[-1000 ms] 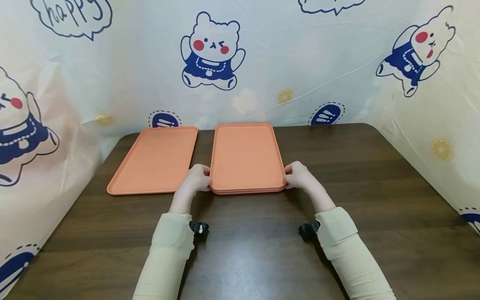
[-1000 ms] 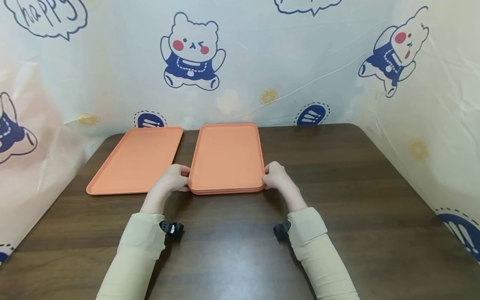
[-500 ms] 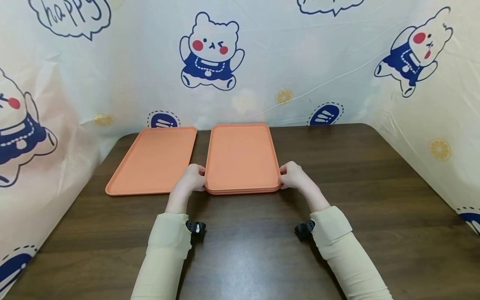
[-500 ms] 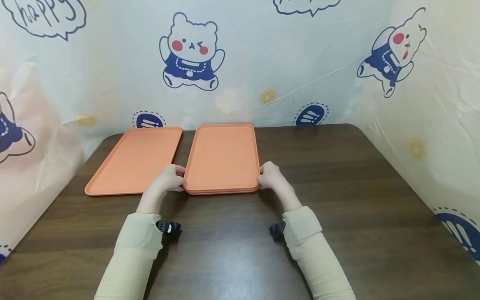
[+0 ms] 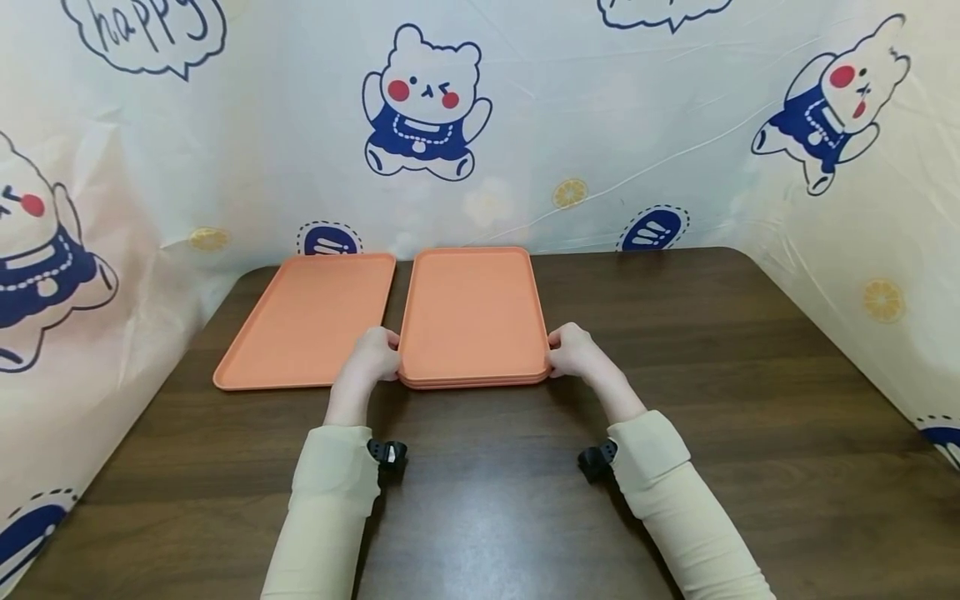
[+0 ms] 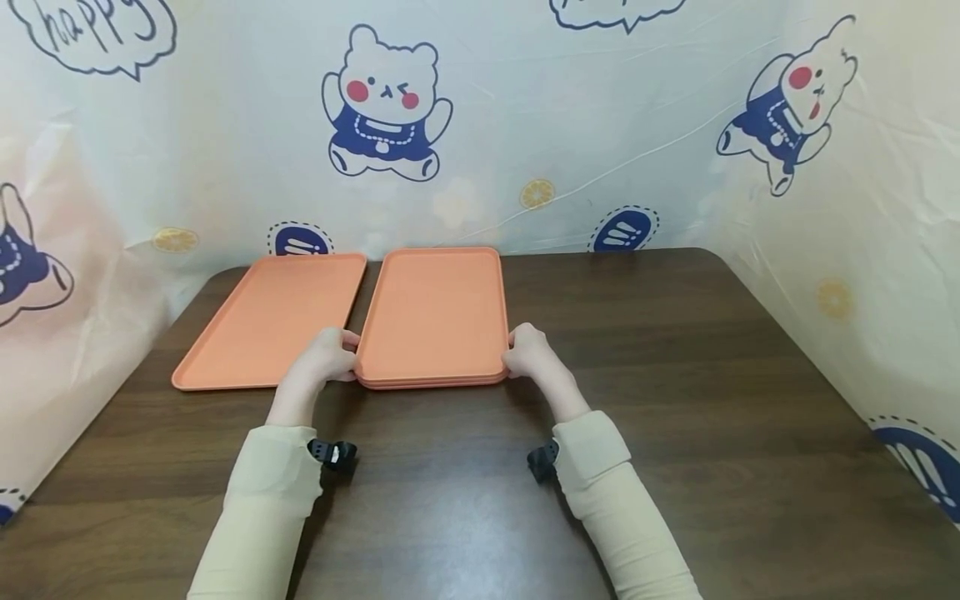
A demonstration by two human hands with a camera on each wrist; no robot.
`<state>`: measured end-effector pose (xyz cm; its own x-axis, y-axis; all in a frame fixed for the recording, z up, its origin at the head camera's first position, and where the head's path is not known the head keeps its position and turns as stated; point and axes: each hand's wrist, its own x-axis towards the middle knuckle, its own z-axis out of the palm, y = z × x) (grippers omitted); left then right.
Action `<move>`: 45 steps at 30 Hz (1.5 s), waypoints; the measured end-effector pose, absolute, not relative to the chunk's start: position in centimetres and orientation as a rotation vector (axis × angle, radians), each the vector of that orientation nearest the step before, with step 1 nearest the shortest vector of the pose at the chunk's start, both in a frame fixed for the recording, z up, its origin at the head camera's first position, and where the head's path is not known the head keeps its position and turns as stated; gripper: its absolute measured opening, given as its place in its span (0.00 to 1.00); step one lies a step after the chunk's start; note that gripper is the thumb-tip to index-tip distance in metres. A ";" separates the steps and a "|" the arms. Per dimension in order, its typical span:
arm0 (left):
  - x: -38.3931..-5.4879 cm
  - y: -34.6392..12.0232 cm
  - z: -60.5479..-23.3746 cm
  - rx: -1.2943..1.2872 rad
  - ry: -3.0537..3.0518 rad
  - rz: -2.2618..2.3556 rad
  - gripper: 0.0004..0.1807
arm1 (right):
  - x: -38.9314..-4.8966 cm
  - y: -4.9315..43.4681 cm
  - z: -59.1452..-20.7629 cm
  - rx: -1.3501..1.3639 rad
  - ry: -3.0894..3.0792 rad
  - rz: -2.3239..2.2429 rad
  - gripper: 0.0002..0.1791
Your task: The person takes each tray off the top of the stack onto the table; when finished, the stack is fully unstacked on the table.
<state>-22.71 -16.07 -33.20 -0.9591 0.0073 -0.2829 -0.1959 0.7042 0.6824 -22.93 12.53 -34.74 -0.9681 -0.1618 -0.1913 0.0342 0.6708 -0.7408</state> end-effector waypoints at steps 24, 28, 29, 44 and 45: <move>-21.7 -17.2 -32.6 -0.179 2.908 0.856 0.09 | -23.7 9.9 -34.8 -0.130 2.622 -1.192 0.08; -21.7 -17.6 -32.7 -0.190 2.923 0.863 0.15 | -23.7 9.5 -34.8 -0.143 2.628 -1.198 0.07; -21.6 -17.6 -32.7 -0.190 2.926 0.853 0.11 | -23.7 9.4 -34.8 -0.141 2.629 -1.197 0.06; -21.6 -18.5 -32.7 -0.231 2.931 0.815 0.25 | -23.6 8.3 -34.7 -0.075 2.619 -1.199 0.12; -21.6 -18.6 -32.7 -0.227 2.934 0.813 0.25 | -23.6 8.3 -34.6 -0.077 2.622 -1.196 0.12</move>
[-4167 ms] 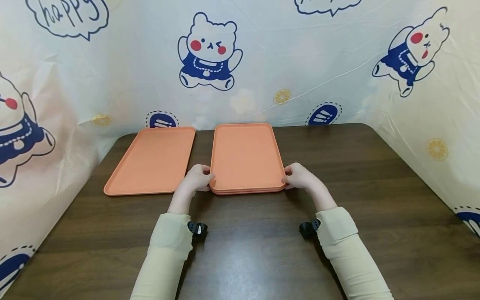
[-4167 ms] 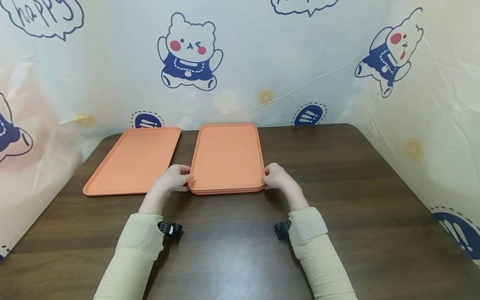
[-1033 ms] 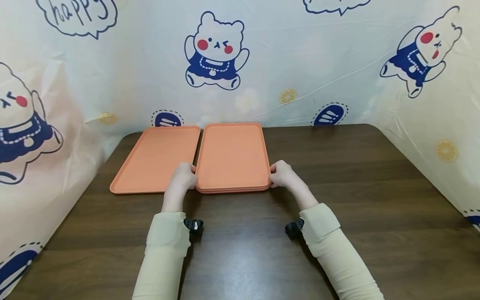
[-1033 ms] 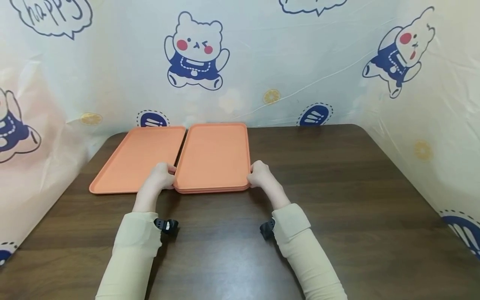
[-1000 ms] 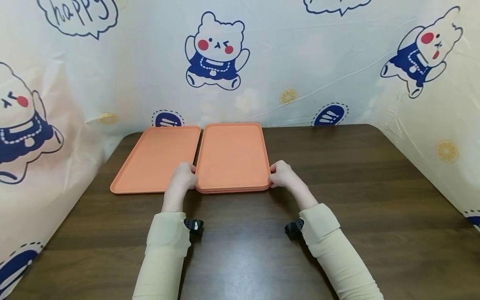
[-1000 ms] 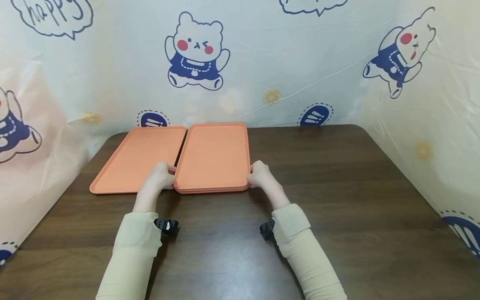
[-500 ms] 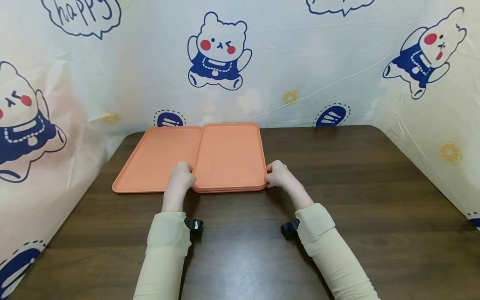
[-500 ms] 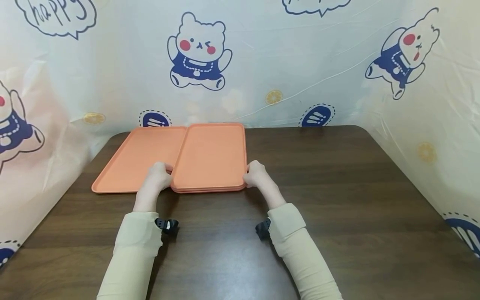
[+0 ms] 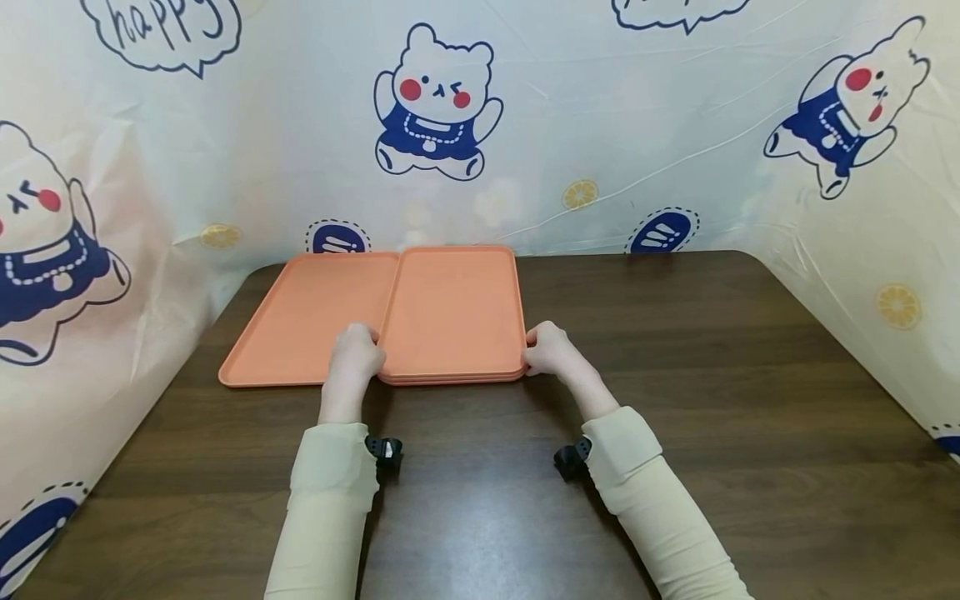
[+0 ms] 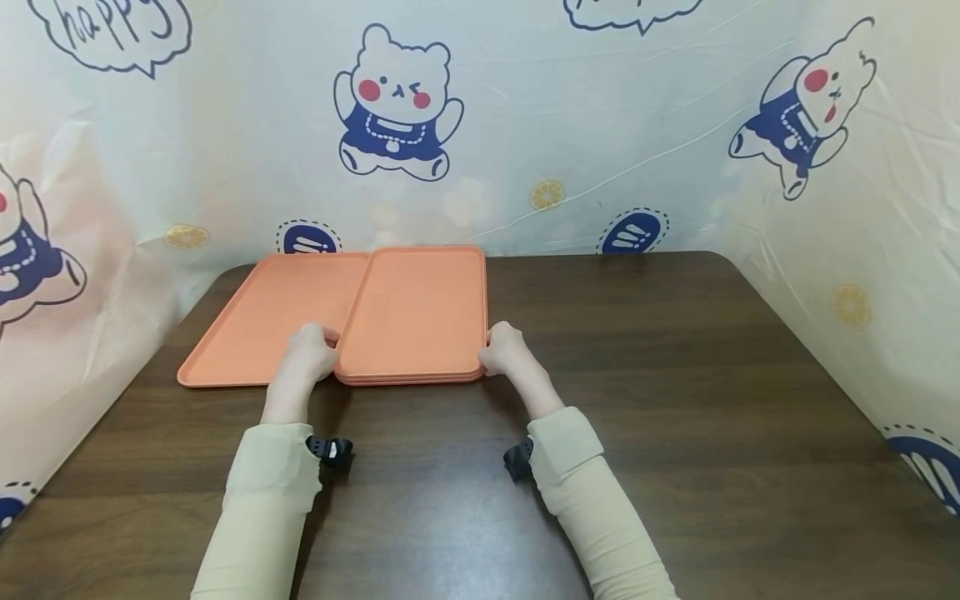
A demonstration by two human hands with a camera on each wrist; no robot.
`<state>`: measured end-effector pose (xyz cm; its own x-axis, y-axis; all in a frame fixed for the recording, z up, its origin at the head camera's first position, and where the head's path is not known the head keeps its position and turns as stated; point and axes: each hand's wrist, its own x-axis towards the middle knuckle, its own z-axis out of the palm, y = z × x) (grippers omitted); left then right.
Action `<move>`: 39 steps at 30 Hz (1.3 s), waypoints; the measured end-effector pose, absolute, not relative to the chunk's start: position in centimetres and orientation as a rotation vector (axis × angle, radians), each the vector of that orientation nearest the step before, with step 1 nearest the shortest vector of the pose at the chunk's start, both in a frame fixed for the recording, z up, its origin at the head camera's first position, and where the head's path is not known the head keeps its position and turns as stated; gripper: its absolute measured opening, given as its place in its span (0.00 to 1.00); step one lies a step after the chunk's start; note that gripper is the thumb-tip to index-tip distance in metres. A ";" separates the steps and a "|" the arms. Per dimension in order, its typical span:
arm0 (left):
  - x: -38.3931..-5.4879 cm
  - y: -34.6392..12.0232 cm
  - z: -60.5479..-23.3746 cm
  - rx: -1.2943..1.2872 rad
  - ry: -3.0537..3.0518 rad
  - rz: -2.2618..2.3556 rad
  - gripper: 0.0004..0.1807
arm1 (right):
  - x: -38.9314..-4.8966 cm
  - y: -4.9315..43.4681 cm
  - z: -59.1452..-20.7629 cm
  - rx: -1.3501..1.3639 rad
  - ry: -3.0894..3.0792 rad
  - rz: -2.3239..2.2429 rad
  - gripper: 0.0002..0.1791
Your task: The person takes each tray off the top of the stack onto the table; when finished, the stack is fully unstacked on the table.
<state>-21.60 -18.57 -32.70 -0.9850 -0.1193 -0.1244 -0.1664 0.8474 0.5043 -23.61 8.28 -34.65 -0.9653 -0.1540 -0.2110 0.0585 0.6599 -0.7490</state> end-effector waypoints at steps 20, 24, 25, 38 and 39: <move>-21.6 -19.0 -33.2 -0.285 2.992 0.808 0.11 | -23.4 7.8 -35.2 -0.129 2.612 -1.233 0.07; -21.5 -19.0 -33.2 -0.293 2.962 0.811 0.20 | -23.4 7.9 -35.2 -0.146 2.603 -1.237 0.10; -21.5 -19.0 -33.1 -0.298 2.950 0.811 0.21 | -23.4 7.9 -35.2 -0.148 2.600 -1.238 0.10; -21.7 -18.9 -32.5 -0.316 2.907 0.813 0.26 | -23.8 7.9 -35.0 -0.110 2.603 -1.254 0.09; -21.7 -18.9 -32.4 -0.319 2.906 0.811 0.26 | -23.8 7.9 -35.0 -0.107 2.606 -1.247 0.09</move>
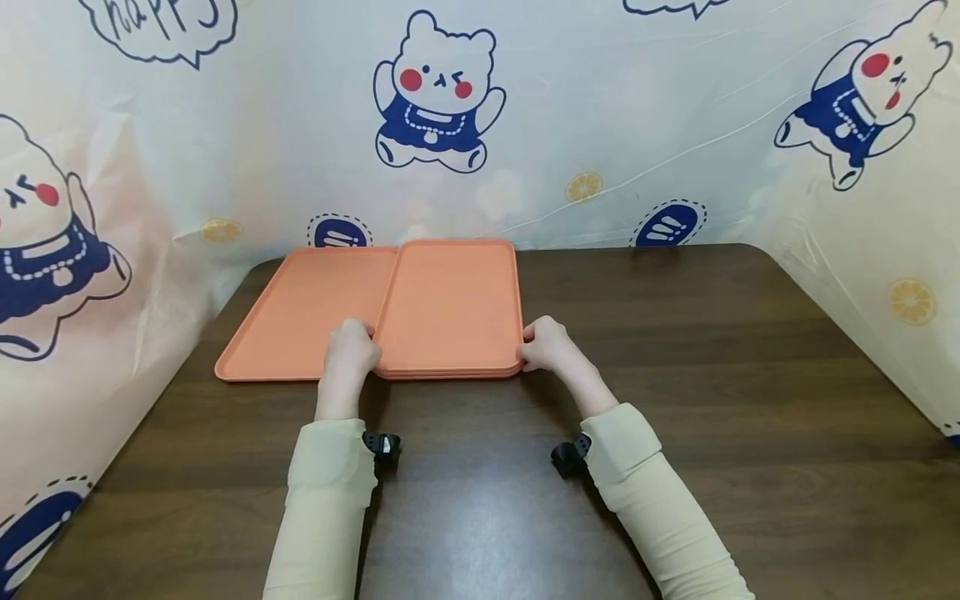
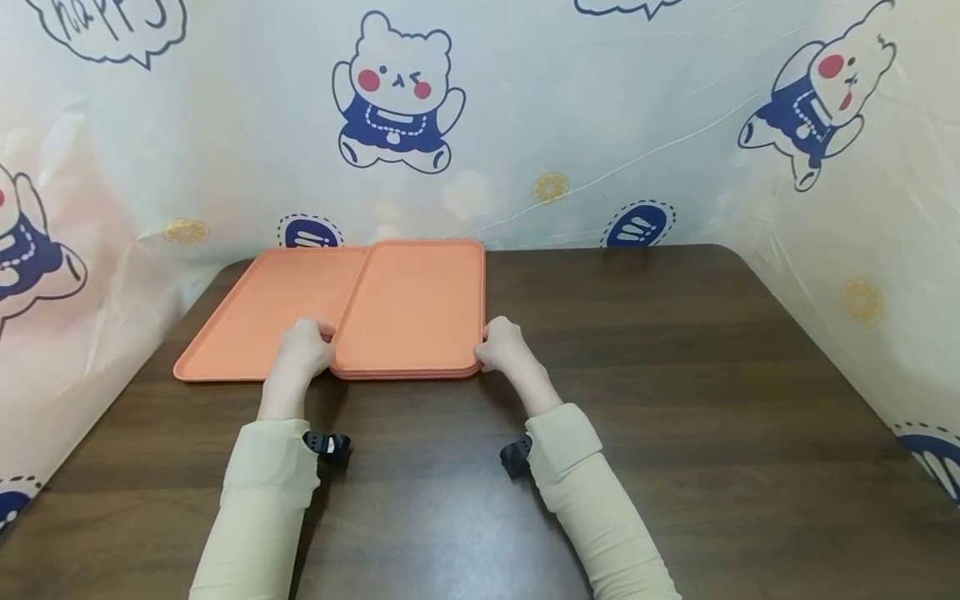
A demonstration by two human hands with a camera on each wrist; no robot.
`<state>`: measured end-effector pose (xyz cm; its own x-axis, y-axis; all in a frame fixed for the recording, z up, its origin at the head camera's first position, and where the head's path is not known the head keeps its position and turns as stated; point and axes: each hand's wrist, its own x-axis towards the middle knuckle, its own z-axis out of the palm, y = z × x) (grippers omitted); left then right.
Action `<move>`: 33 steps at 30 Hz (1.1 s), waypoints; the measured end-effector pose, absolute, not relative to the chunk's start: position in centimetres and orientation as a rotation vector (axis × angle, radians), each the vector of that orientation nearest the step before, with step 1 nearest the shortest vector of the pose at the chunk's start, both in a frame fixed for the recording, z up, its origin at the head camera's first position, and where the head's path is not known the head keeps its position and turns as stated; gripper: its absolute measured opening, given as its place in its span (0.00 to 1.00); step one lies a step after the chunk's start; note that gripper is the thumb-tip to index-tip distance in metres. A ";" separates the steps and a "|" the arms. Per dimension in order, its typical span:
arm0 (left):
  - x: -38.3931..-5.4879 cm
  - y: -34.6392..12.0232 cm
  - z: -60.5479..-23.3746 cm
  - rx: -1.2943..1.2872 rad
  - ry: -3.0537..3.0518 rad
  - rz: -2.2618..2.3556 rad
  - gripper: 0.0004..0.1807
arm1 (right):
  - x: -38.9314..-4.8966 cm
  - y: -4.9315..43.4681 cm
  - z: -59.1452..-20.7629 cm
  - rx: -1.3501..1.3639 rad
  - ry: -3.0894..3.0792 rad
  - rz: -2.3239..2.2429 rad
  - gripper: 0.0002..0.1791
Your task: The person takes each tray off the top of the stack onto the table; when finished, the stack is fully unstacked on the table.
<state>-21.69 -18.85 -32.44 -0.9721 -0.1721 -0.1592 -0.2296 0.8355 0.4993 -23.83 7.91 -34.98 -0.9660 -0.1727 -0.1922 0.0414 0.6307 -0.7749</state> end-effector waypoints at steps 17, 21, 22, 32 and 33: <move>-21.8 -18.8 -32.4 -0.333 2.904 0.821 0.24 | -23.6 8.2 -34.5 -0.107 2.626 -1.211 0.07; -21.8 -18.8 -32.4 -0.329 2.907 0.825 0.25 | -23.6 8.2 -34.6 -0.108 2.631 -1.219 0.09; -21.7 -18.8 -32.4 -0.326 2.909 0.825 0.25 | -23.6 8.3 -34.5 -0.107 2.632 -1.221 0.09; -21.7 -18.9 -32.4 -0.307 2.934 0.828 0.25 | -23.7 8.3 -34.7 -0.087 2.668 -1.234 0.10; -21.7 -19.0 -32.4 -0.308 2.934 0.832 0.25 | -23.7 8.4 -34.7 -0.078 2.662 -1.245 0.10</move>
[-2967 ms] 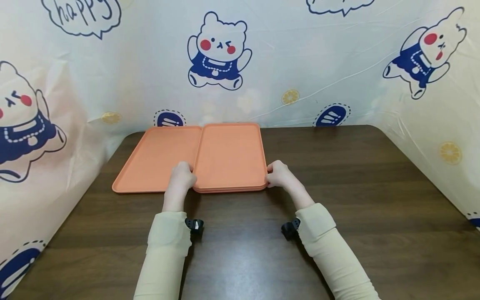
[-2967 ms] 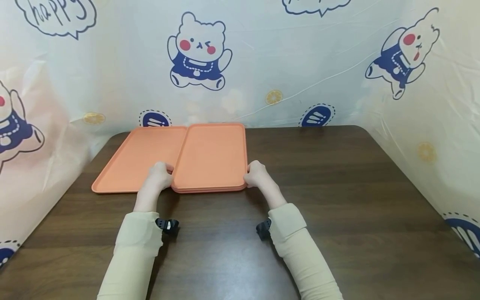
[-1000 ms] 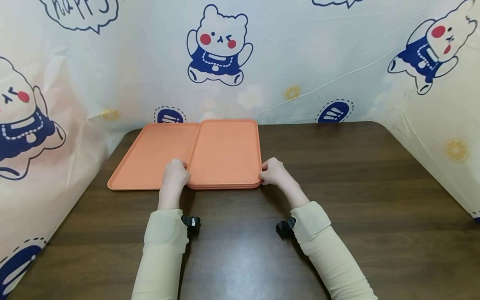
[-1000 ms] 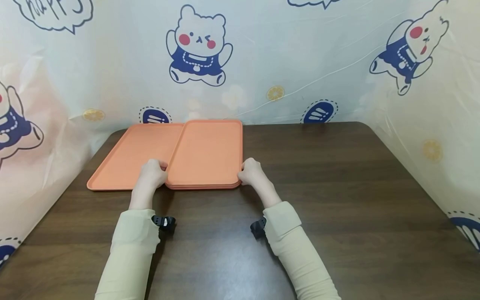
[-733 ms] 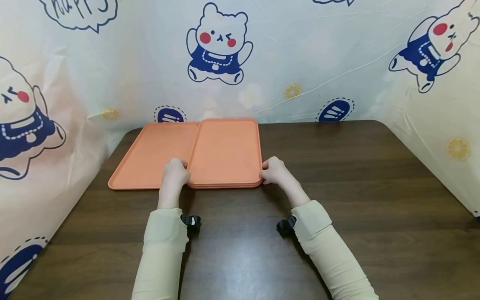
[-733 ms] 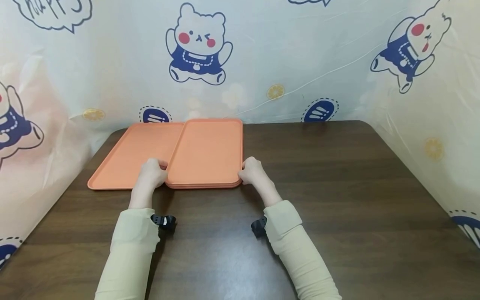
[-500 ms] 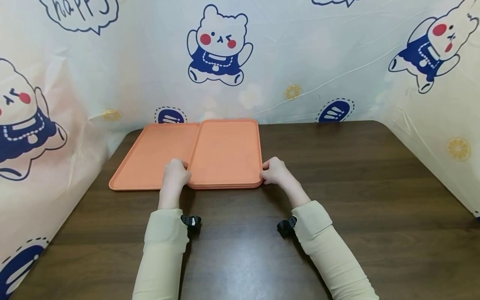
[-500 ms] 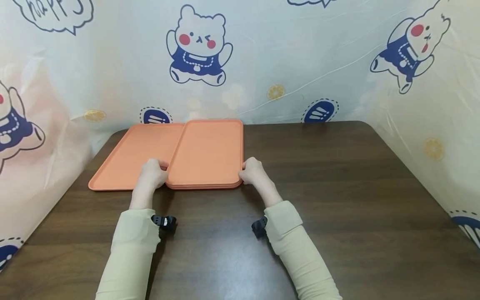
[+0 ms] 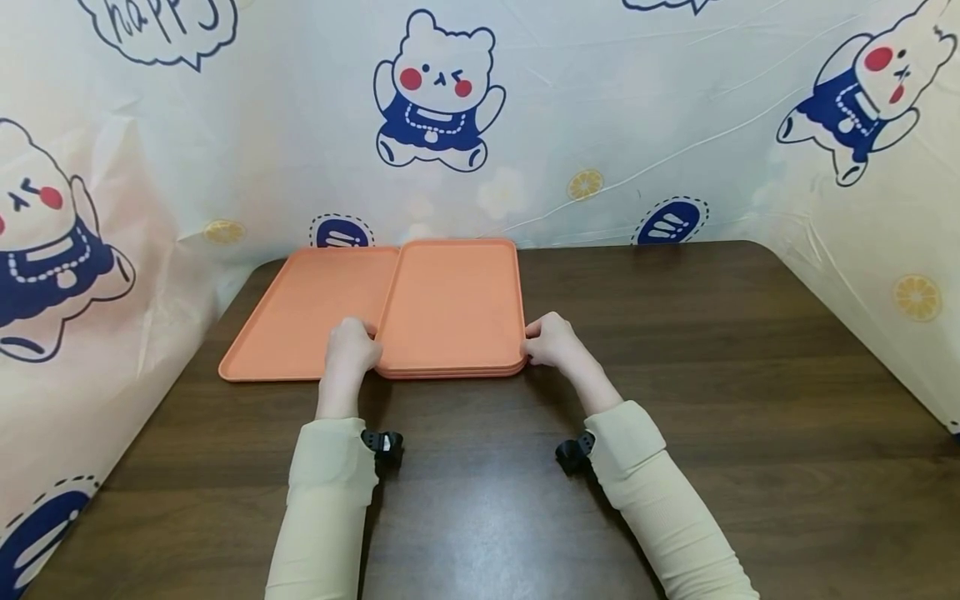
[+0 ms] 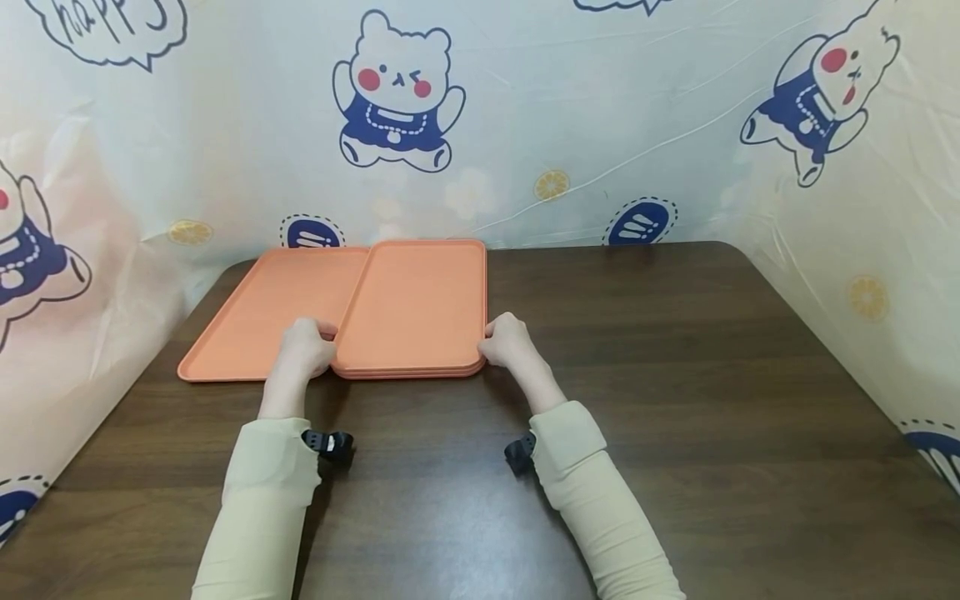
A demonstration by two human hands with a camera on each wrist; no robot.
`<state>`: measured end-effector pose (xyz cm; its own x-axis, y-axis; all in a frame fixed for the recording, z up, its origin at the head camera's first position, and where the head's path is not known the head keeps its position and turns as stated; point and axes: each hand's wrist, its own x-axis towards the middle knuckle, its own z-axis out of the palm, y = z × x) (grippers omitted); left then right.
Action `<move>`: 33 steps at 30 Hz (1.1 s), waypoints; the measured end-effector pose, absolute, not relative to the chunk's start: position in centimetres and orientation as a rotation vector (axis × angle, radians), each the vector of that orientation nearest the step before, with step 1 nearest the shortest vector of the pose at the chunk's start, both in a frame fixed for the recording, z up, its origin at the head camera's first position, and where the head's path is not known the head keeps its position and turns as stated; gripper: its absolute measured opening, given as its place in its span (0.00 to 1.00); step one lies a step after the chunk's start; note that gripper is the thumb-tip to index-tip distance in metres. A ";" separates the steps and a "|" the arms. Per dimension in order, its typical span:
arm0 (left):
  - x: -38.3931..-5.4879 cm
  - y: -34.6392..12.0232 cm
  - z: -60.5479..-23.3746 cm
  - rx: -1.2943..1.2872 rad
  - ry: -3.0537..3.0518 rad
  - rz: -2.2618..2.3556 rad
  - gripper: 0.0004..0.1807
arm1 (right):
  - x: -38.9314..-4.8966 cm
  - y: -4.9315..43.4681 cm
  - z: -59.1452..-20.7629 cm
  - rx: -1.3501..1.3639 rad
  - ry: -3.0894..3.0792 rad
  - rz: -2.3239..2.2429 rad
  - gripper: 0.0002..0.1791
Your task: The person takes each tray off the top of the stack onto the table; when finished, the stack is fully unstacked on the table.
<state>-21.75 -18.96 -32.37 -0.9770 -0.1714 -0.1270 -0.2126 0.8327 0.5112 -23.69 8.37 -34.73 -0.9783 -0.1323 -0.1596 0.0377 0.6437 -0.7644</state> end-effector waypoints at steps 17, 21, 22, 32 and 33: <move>-22.0 -18.9 -32.3 -0.304 2.881 0.820 0.27 | -23.3 8.5 -33.5 0.010 2.480 -1.468 0.21; -22.0 -18.9 -32.1 -0.308 2.867 0.825 0.27 | -23.5 8.4 -33.4 0.022 2.417 -1.550 0.21; -22.0 -18.9 -32.1 -0.306 2.868 0.824 0.27 | -23.5 8.4 -33.3 0.020 2.410 -1.561 0.21; -22.0 -19.3 -32.5 -0.272 2.861 0.855 0.25 | -23.0 8.5 -33.4 -0.016 2.331 -1.648 0.18; -22.0 -19.3 -32.5 -0.275 2.856 0.870 0.25 | -23.0 8.5 -33.4 -0.022 2.313 -1.665 0.18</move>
<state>-21.97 -19.32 -32.47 -0.9730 -0.1326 -0.1891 -0.2155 0.8157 0.5368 -23.04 8.45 -33.44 -0.9576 -0.1804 -0.2244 0.1556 0.3317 -0.9305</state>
